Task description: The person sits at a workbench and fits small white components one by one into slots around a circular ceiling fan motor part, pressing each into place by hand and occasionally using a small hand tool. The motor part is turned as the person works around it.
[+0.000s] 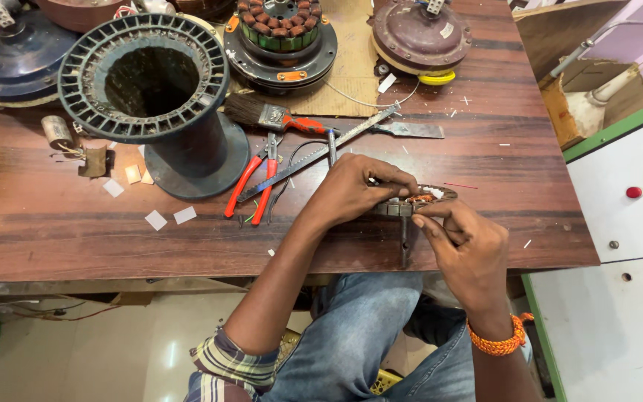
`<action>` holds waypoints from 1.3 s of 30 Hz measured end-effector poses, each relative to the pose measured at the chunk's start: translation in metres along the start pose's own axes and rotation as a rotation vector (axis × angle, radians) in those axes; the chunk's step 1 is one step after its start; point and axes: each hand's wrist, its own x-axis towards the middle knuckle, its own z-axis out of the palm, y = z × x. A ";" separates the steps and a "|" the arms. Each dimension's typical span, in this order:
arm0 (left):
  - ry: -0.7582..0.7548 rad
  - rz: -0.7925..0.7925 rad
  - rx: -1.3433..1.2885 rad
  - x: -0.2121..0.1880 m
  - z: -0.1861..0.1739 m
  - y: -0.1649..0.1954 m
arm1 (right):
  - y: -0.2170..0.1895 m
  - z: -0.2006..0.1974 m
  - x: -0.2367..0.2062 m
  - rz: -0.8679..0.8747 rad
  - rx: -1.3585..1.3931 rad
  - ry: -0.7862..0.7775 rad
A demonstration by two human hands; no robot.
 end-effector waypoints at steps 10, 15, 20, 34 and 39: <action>-0.015 -0.038 -0.010 0.000 -0.001 0.002 | 0.000 0.006 -0.006 0.011 0.052 0.041; -0.013 -0.054 -0.036 -0.001 0.000 0.000 | 0.002 0.007 -0.007 0.049 -0.018 0.023; -0.015 -0.094 -0.047 0.000 0.001 -0.006 | 0.007 0.013 -0.017 0.043 0.010 0.056; 0.070 0.373 0.264 -0.034 0.013 0.034 | 0.057 0.054 -0.053 0.130 0.070 0.206; 0.052 0.366 0.411 -0.032 0.024 0.046 | 0.062 0.054 -0.059 0.175 0.178 0.223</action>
